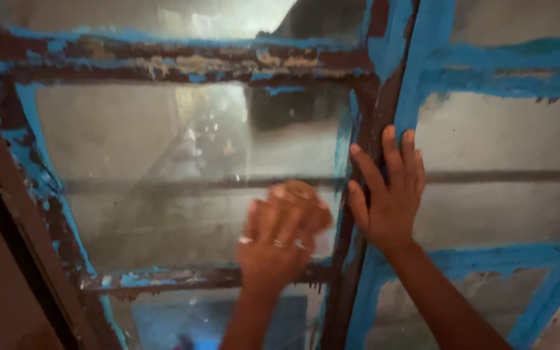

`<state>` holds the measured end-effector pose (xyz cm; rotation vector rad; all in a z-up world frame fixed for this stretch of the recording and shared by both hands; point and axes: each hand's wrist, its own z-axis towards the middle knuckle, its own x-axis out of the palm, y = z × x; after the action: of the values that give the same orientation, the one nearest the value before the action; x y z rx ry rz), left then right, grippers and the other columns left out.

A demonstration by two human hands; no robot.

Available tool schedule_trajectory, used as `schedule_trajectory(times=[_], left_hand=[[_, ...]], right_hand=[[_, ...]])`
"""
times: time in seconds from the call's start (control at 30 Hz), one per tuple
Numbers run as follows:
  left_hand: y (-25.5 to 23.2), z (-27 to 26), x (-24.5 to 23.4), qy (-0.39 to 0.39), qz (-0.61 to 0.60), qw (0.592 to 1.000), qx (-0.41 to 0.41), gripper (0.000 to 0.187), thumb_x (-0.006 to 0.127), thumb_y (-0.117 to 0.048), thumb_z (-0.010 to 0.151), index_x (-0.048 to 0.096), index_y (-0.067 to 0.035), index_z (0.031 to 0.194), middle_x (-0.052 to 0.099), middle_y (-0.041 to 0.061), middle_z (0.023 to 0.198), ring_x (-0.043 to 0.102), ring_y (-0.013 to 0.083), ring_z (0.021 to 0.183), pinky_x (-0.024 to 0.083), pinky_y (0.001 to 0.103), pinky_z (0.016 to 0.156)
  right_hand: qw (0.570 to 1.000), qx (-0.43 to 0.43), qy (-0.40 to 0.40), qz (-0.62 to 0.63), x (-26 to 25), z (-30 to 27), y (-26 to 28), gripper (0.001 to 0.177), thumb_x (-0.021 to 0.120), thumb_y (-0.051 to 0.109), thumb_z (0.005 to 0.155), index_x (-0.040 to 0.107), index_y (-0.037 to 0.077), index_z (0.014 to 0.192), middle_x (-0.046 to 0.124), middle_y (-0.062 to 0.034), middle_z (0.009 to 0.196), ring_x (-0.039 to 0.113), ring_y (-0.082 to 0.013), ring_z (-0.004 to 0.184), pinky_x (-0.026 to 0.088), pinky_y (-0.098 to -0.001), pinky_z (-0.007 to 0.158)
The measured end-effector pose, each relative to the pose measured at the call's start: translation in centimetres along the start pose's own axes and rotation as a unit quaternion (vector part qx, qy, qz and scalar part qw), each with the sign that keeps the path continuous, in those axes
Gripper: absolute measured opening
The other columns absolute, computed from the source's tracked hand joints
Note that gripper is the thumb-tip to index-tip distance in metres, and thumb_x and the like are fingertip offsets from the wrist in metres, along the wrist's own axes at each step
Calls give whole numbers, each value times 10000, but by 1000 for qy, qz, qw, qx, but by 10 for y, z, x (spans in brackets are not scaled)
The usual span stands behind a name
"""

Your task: The person cleans the window by spraying liquid from a spray bottle and wiping the glass panes with a cloth.

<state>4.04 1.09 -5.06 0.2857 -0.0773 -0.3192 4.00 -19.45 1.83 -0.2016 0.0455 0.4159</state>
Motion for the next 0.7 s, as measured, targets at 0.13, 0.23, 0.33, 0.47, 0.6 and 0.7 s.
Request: schedule_trajectory(times=[0.13, 0.23, 0.33, 0.47, 0.6, 0.7], left_hand=[[50, 0, -31, 38, 45, 991, -116, 493, 669, -260, 898, 666, -166, 1381, 555, 122, 1502, 437, 392, 1429, 363, 594, 1174], [47, 4, -42, -16, 76, 975, -208, 502, 670, -224, 899, 647, -267, 1399, 544, 49, 1502, 408, 382, 1478, 321, 600, 1236], [30, 8, -34, -31, 91, 968, -231, 514, 681, -229, 922, 625, -258, 1432, 549, 67, 1524, 397, 391, 1496, 287, 617, 1264], [36, -2, -31, 12, 51, 992, -115, 528, 666, -252, 953, 589, -301, 1473, 517, 35, 1544, 391, 362, 1506, 294, 591, 1269], [60, -19, -32, 68, 22, 995, -70, 512, 642, -288, 954, 558, -276, 1459, 486, 64, 1548, 373, 371, 1501, 294, 609, 1244], [117, -32, -54, 81, 98, 981, -144, 545, 597, -254, 1020, 559, -194, 1560, 447, 156, 1634, 328, 391, 1552, 233, 645, 1257]], right_hand=[[1000, 3, 0, -7, 2, -1, -1, 447, 561, 313, 1086, 598, 202, 1517, 297, -133, 1720, 193, -364, 1622, 221, -621, 1293], [1000, 6, -2, -7, 3, -4, 2, 460, 549, 326, 1078, 598, 193, 1516, 294, -141, 1712, 184, -366, 1621, 214, -624, 1290], [1000, 18, 7, -14, 3, -6, 3, 451, 537, 321, 1098, 598, 188, 1524, 285, -160, 1721, 179, -374, 1628, 216, -622, 1288], [1000, 11, 11, -17, 3, -4, -1, 457, 538, 336, 1120, 599, 170, 1542, 277, -174, 1726, 190, -392, 1628, 219, -621, 1297], [1000, -4, 8, -14, 3, -7, -2, 474, 513, 348, 1117, 603, 159, 1542, 277, -172, 1720, 199, -403, 1621, 219, -607, 1297], [1000, -24, -10, -4, 5, -6, -4, 464, 513, 357, 1139, 604, 149, 1544, 273, -157, 1729, 196, -399, 1634, 229, -595, 1310]])
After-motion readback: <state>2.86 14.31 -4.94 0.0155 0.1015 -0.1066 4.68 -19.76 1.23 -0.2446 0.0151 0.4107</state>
